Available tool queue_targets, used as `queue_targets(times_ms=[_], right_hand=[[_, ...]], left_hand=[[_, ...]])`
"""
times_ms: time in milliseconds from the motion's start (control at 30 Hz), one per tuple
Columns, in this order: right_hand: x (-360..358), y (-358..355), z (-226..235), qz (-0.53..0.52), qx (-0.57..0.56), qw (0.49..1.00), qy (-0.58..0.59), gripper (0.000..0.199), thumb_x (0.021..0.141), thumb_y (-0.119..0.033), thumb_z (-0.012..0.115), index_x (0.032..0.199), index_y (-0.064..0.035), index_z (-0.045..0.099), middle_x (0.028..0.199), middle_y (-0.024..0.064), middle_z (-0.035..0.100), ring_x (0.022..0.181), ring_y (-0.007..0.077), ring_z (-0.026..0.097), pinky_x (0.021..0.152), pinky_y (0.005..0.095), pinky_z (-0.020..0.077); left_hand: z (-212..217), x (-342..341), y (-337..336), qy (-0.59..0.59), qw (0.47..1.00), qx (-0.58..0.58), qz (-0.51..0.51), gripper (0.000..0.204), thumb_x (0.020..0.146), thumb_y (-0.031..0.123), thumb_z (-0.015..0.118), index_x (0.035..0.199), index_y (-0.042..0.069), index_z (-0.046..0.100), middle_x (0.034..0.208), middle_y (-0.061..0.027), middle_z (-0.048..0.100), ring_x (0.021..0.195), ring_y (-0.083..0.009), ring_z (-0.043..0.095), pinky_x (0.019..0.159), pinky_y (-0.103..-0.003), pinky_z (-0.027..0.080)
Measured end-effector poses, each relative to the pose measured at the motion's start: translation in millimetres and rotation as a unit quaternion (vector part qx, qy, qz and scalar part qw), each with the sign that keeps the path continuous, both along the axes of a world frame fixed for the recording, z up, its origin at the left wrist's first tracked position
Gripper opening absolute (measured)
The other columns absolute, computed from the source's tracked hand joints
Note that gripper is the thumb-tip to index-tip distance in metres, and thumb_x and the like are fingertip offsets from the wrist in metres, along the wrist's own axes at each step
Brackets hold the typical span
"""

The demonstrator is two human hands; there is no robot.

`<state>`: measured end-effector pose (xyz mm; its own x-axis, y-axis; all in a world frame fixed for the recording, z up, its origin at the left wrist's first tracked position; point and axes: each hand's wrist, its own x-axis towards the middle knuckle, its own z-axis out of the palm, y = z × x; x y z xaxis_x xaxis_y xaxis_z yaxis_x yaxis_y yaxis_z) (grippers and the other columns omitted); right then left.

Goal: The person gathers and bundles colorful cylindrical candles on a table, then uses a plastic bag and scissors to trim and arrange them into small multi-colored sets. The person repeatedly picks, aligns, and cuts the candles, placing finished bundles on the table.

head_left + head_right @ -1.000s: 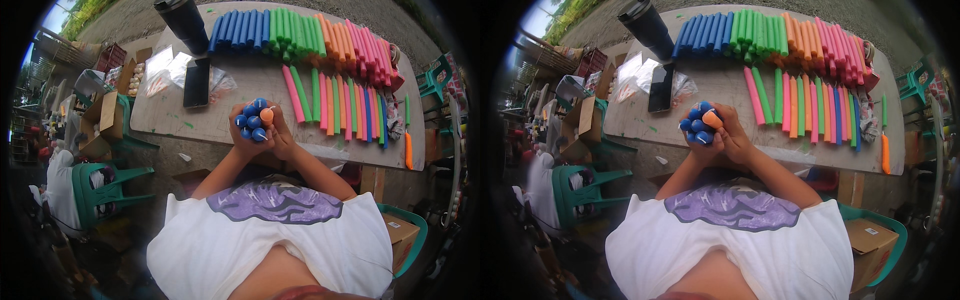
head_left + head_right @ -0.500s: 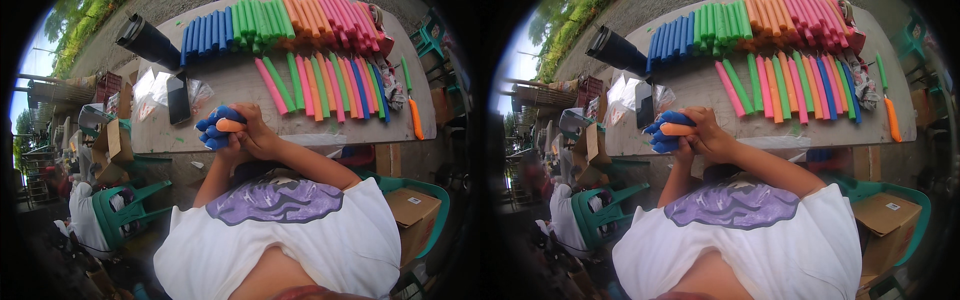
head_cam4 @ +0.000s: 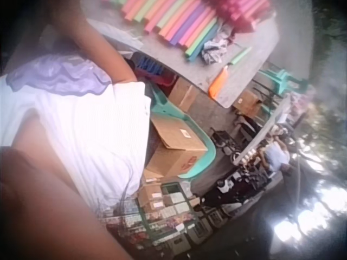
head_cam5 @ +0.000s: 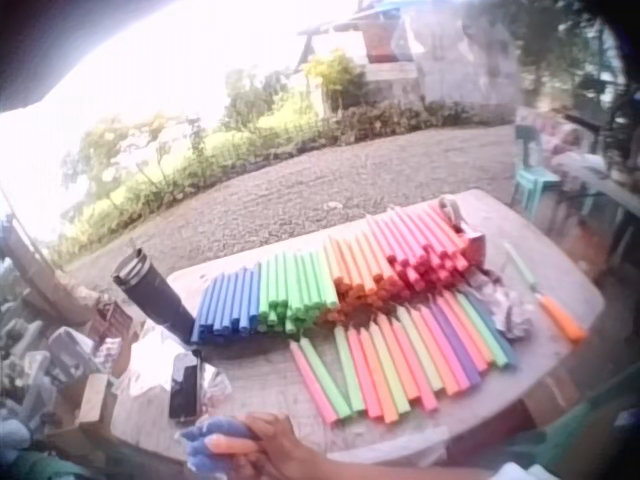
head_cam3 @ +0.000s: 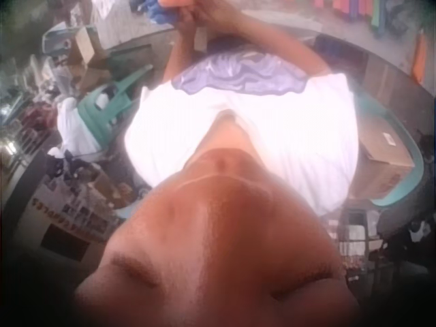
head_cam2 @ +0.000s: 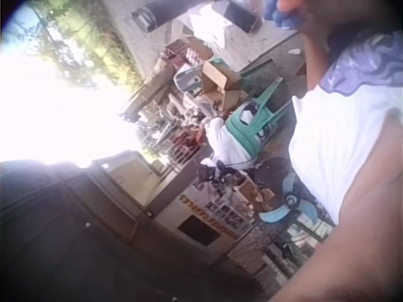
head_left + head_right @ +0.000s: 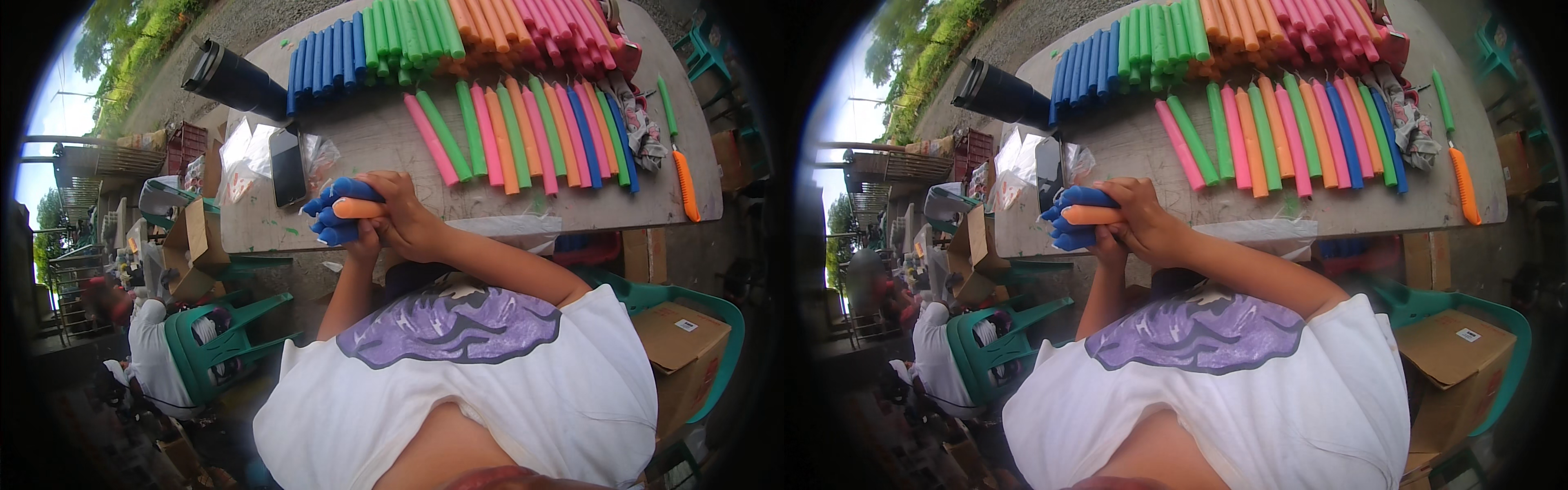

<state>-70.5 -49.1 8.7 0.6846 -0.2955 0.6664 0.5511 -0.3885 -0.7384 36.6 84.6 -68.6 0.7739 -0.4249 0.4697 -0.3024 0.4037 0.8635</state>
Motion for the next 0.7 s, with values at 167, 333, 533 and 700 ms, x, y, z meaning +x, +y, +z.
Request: queue_targets(times_ms=[167, 333, 533, 700], right_hand=[[-0.9, -3.3, 0.4, -0.006, -0.015, 1.0, 0.023, 0.056, 0.094, -0.016, 0.054, 0.144, -0.0031, 0.033, 0.135, 0.0215, 0.043, 0.118, 0.0385, 0.042, 0.105, 0.0466, 0.0316], [-0.3, -3.1, 3.6, -0.039, -0.025, 0.998, 0.031, 0.058, 0.094, -0.016, 0.054, 0.145, -0.0012, 0.032, 0.13, 0.0223, 0.045, 0.115, 0.0385, 0.045, 0.103, 0.0459, 0.0333], [-0.3, -0.7, 6.8, -0.169, -0.029, 0.981, 0.089, 0.067, 0.092, -0.011, 0.057, 0.149, 0.0042, 0.025, 0.12, 0.0237, 0.045, 0.107, 0.0389, 0.05, 0.091, 0.044, 0.0458], [9.6, -21.6, 6.2, -0.259, -0.105, 0.935, 0.217, 0.069, 0.09, -0.016, 0.063, 0.146, 0.0071, 0.031, 0.117, 0.0233, 0.047, 0.108, 0.0373, 0.052, 0.085, 0.0397, 0.052]], left_hand=[[16.2, -20.1, -17.6, -0.064, 0.998, 0.013, 0.018, 0.064, 0.091, 0.027, 0.062, 0.142, 0.003, 0.031, 0.138, -0.0117, 0.042, 0.13, -0.0243, 0.044, 0.11, -0.042, 0.036], [28.7, -23.8, -31.3, -0.086, 0.994, -0.004, 0.073, 0.061, 0.085, 0.018, 0.066, 0.135, 0.001, 0.034, 0.13, -0.0117, 0.046, 0.124, -0.0221, 0.048, 0.107, -0.04, 0.039], [62.8, -37.9, -43.2, -0.04, 0.995, 0.016, 0.094, 0.047, 0.077, 0.005, 0.07, 0.116, 0.002, 0.043, 0.105, -0.0099, 0.057, 0.097, -0.0186, 0.059, 0.09, -0.034, 0.049], [66.7, -37.4, -45.4, -0.089, 0.991, 0.027, 0.097, 0.044, 0.079, 0.005, 0.069, 0.115, 0.002, 0.044, 0.1, -0.0086, 0.058, 0.093, -0.0181, 0.06, 0.087, -0.035, 0.05]])
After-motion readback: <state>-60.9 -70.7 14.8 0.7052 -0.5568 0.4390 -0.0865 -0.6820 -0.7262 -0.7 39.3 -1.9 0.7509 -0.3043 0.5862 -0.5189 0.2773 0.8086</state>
